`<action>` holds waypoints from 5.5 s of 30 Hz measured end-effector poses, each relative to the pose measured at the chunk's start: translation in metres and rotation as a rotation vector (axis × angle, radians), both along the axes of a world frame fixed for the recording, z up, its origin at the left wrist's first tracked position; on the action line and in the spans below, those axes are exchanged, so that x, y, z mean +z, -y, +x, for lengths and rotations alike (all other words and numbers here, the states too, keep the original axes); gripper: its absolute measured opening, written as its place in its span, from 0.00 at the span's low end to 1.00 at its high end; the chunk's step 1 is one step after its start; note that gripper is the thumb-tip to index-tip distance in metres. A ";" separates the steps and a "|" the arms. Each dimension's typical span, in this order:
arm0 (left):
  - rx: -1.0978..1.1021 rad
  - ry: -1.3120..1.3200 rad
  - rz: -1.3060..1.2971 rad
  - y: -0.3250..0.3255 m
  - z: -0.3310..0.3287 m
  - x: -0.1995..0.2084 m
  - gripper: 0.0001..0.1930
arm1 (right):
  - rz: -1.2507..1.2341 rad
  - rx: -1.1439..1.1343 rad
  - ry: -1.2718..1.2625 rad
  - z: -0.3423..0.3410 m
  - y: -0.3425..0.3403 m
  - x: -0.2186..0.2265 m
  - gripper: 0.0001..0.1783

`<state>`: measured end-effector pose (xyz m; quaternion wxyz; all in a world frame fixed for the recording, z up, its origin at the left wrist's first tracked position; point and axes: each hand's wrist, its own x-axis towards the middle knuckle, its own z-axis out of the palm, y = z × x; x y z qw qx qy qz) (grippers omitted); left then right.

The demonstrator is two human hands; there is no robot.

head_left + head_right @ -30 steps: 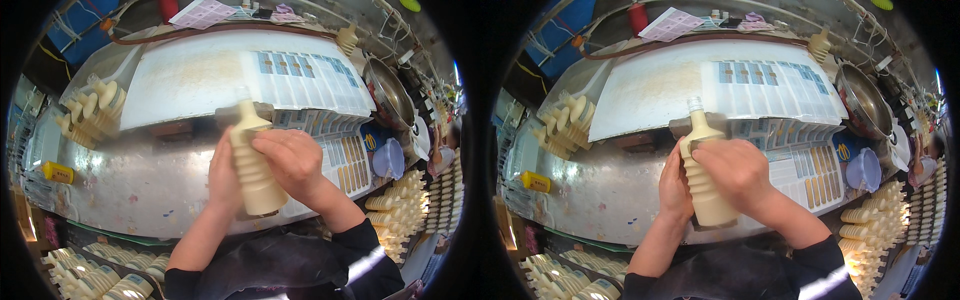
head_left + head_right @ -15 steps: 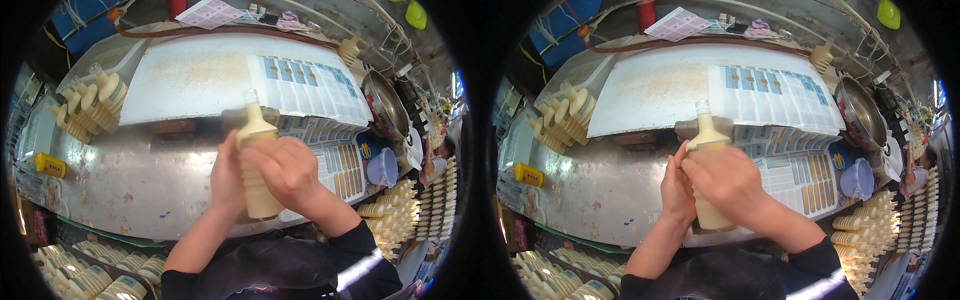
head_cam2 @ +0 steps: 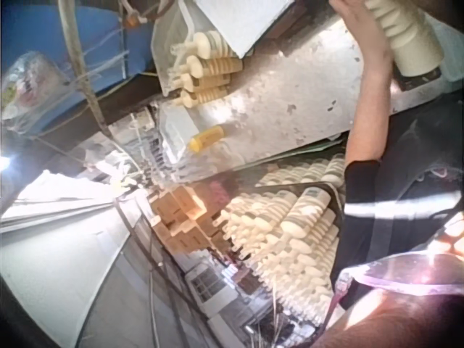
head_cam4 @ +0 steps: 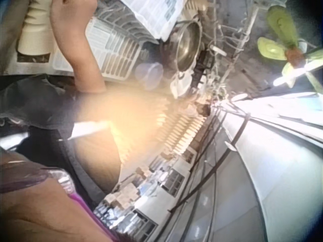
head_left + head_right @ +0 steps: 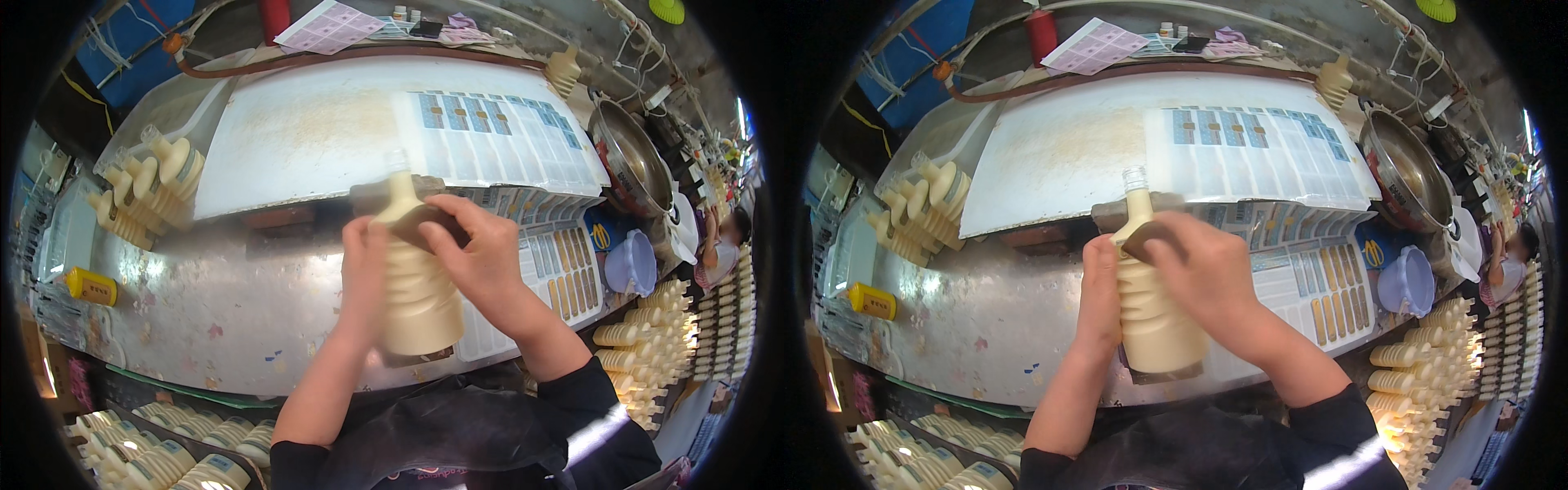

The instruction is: The person applies adhesive labels to cream-colored plastic bottles at a workbench. They peel each label from a sheet, position it on the bottle, and smooth it down, repeating the process for multiple bottles.

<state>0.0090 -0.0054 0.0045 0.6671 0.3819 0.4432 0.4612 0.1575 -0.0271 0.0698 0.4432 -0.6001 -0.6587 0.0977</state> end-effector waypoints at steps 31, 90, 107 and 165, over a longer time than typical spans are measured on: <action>0.048 0.169 -0.013 -0.002 0.000 -0.005 0.18 | 0.459 0.183 0.464 -0.018 0.006 -0.004 0.16; -0.035 -0.605 0.351 0.044 0.001 -0.002 0.57 | -0.039 0.014 -0.314 0.040 -0.041 -0.057 0.23; -0.084 -0.728 0.276 0.056 0.008 0.028 0.54 | -0.065 0.083 -0.119 -0.021 -0.038 -0.002 0.19; 0.043 -0.605 0.364 0.082 -0.007 -0.017 0.53 | -0.337 -0.157 0.772 0.158 -0.056 -0.021 0.16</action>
